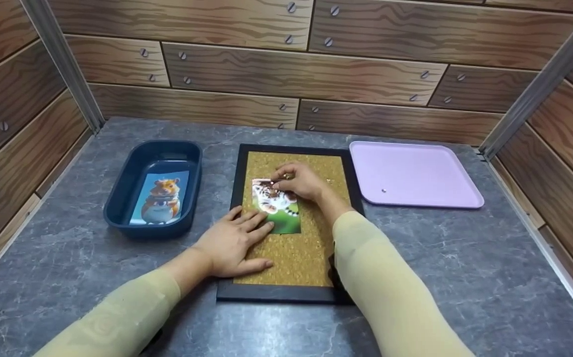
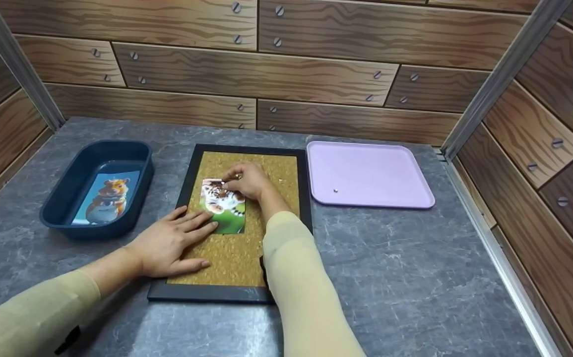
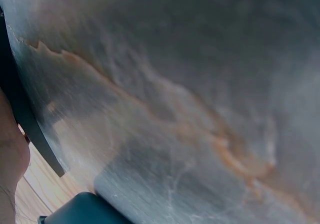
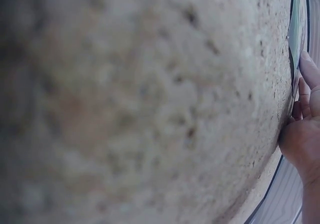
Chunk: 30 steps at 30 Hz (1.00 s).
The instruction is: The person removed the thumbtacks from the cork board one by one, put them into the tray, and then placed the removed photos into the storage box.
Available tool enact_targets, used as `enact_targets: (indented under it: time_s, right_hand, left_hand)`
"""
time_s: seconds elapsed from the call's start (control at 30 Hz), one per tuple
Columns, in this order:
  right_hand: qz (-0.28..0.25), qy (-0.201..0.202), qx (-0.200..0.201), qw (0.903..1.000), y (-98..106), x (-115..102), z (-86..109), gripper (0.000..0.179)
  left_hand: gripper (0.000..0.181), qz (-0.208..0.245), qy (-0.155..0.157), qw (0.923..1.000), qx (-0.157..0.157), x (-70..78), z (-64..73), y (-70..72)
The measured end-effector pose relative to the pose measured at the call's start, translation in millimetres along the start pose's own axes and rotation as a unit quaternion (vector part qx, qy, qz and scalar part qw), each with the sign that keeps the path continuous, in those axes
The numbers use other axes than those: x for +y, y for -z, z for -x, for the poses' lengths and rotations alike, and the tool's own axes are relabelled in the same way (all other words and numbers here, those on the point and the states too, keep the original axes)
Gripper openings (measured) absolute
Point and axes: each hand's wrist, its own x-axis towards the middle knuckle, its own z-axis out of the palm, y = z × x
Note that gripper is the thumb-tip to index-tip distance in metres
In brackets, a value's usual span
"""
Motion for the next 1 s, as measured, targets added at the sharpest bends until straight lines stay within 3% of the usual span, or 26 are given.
enact_targets:
  time_s: [0.27, 1.0]
  right_hand:
    - [-0.011, -0.020, -0.002, 0.9997, -0.6, -1.5, 1.3, 0.025]
    - [-0.005, -0.014, -0.008, 0.9999, -1.1, 0.5, 0.3, 0.024]
  left_hand:
    - [0.090, 0.002, -0.001, 1.0000, 0.005, 0.2, 0.4, -0.7]
    - [0.089, 0.004, -0.004, 1.0000, 0.007, 0.0, 0.5, -0.5]
